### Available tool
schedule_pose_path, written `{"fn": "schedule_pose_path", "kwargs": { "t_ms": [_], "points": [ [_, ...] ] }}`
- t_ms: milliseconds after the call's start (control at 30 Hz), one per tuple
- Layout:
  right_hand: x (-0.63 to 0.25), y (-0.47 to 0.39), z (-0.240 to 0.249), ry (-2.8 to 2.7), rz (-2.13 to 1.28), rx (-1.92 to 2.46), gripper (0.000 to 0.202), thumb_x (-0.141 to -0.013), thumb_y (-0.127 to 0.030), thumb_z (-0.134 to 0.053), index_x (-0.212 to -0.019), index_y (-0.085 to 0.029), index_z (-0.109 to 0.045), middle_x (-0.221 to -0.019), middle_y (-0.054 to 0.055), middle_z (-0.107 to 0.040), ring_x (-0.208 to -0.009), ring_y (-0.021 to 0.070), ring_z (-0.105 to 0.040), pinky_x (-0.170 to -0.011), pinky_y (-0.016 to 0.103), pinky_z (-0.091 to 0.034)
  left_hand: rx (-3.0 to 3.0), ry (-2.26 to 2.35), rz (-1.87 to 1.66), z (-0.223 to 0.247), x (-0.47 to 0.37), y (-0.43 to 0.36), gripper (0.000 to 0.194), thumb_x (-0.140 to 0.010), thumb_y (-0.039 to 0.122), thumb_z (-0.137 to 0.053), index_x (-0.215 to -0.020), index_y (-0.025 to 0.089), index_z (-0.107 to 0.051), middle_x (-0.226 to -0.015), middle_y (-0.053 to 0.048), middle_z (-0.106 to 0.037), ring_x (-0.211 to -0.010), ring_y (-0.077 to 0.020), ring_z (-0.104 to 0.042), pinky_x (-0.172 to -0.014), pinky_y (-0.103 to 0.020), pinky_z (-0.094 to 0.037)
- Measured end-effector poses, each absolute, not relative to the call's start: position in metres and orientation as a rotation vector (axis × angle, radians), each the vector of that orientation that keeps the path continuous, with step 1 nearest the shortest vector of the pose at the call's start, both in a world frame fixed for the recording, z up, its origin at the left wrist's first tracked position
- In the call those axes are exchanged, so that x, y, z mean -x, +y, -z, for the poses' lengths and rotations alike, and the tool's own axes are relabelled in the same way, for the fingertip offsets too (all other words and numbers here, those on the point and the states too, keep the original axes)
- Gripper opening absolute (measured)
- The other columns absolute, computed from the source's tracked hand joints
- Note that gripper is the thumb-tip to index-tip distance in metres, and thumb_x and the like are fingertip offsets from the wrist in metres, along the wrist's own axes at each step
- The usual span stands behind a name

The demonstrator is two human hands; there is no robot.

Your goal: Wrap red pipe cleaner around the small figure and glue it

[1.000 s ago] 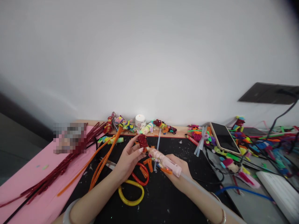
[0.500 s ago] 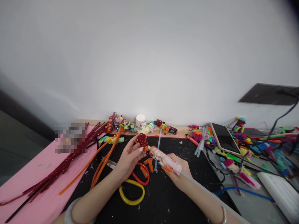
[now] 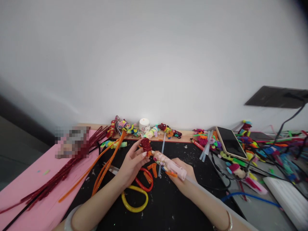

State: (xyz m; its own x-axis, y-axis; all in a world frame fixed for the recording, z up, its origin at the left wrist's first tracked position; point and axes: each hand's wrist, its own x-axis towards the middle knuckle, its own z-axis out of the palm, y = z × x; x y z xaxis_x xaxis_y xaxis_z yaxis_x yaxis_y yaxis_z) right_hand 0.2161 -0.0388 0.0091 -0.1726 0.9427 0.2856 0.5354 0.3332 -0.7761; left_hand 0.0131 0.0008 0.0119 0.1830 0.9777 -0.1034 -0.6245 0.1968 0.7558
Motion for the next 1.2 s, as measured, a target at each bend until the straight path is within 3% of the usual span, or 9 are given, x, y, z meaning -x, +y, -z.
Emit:
{"fn": "schedule_pose_path", "kwargs": {
  "t_ms": [633, 733, 933, 1200],
  "points": [
    [-0.222, -0.032, 0.002, -1.875, -0.625, 1.461, 0.009, -0.081, -0.029, -0.058, -0.082, -0.021, -0.056, -0.07, -0.001, -0.064, -0.06, 0.015, -0.06, -0.053, 0.022, -0.043, -0.676, 0.699, -1.267, -0.013, -0.013, 0.002, 0.05, -0.073, 0.014, -0.071, -0.119, 0.026, -0.056, -0.093, -0.002, -0.066, -0.073, -0.0111, -0.062, -0.066, -0.022, -0.051],
    [-0.224, -0.028, -0.001, -1.913, -0.512, 1.535, 0.013, -0.08, -0.026, -0.057, -0.091, -0.021, -0.057, -0.081, 0.001, -0.067, -0.068, 0.0176, -0.063, -0.06, 0.024, -0.044, -0.672, 0.711, -1.283, -0.014, -0.013, 0.003, 0.052, -0.073, 0.014, -0.072, -0.12, 0.026, -0.054, -0.09, -0.002, -0.065, -0.069, -0.0095, -0.061, -0.064, -0.021, -0.052],
    [-0.23, -0.017, -0.006, -2.063, -0.014, 1.729, 0.04, -0.075, -0.017, -0.054, -0.115, -0.015, -0.05, -0.108, 0.01, -0.065, -0.094, 0.0262, -0.062, -0.075, 0.034, -0.038, -0.666, 0.735, -1.283, -0.014, -0.013, 0.002, 0.056, -0.072, 0.015, -0.072, -0.124, 0.026, -0.051, -0.083, 0.0, -0.062, -0.064, -0.0076, -0.058, -0.062, -0.02, -0.051],
    [-0.229, -0.017, -0.005, -2.05, 0.236, 1.916, 0.045, -0.074, -0.02, -0.054, -0.118, -0.013, -0.051, -0.102, 0.013, -0.063, -0.091, 0.0306, -0.058, -0.078, 0.042, -0.034, -0.726, 0.732, -1.255, -0.017, -0.014, 0.0, 0.057, -0.075, 0.016, -0.07, -0.126, 0.026, -0.047, -0.086, 0.0, -0.062, -0.064, -0.0075, -0.057, -0.063, -0.021, -0.049]
  ]
}}
